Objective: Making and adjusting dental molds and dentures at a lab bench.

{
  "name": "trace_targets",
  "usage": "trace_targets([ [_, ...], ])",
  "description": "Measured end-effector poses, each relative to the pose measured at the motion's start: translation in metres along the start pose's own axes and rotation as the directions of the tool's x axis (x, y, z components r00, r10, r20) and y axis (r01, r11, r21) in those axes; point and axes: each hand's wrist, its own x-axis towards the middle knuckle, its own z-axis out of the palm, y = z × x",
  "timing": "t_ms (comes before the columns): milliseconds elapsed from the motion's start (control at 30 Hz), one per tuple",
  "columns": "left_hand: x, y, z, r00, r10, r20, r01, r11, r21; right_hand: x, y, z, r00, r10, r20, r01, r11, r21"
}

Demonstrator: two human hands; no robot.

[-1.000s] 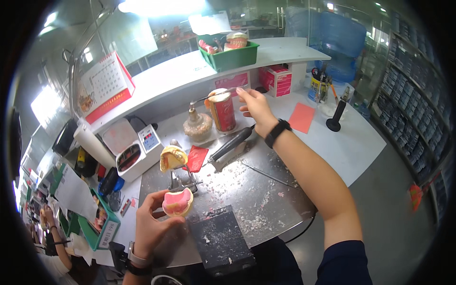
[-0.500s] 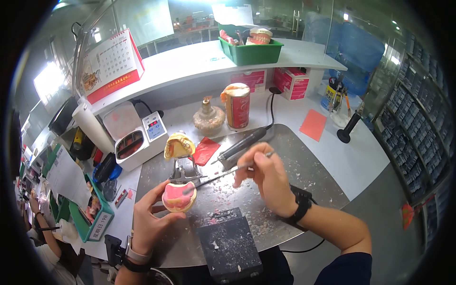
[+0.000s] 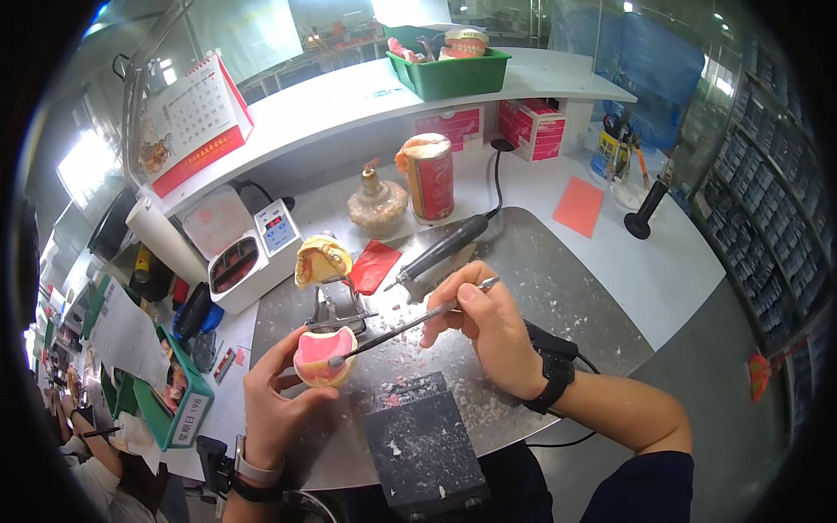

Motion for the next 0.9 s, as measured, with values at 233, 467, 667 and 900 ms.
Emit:
trace_targets([
  [233,0.000,-0.002,0.002,1.000,-0.005,-0.005,0.005,1.000,-0.024,-0.002,0.003,-0.008,0.999,-0.016,0.036,0.015,0.999,0.030],
  [467,-0.003,0.004,-0.016,0.991,-0.104,0.083,0.105,0.994,-0.002,0.041,-0.035,-0.016,0.967,-0.225,-0.122,0.221,0.974,-0.042],
  [667,-0.008,-0.003,-0.036,0.996,-0.074,0.050,0.076,0.997,-0.024,0.169,-0.047,-0.076,0.884,-0.280,-0.373,0.193,0.948,-0.253],
  [900,-0.066,0.018,-0.071,0.850,-0.082,-0.521,0.168,0.979,0.119,0.209,-0.008,-0.104,0.911,-0.203,-0.359,0.087,0.945,-0.315],
])
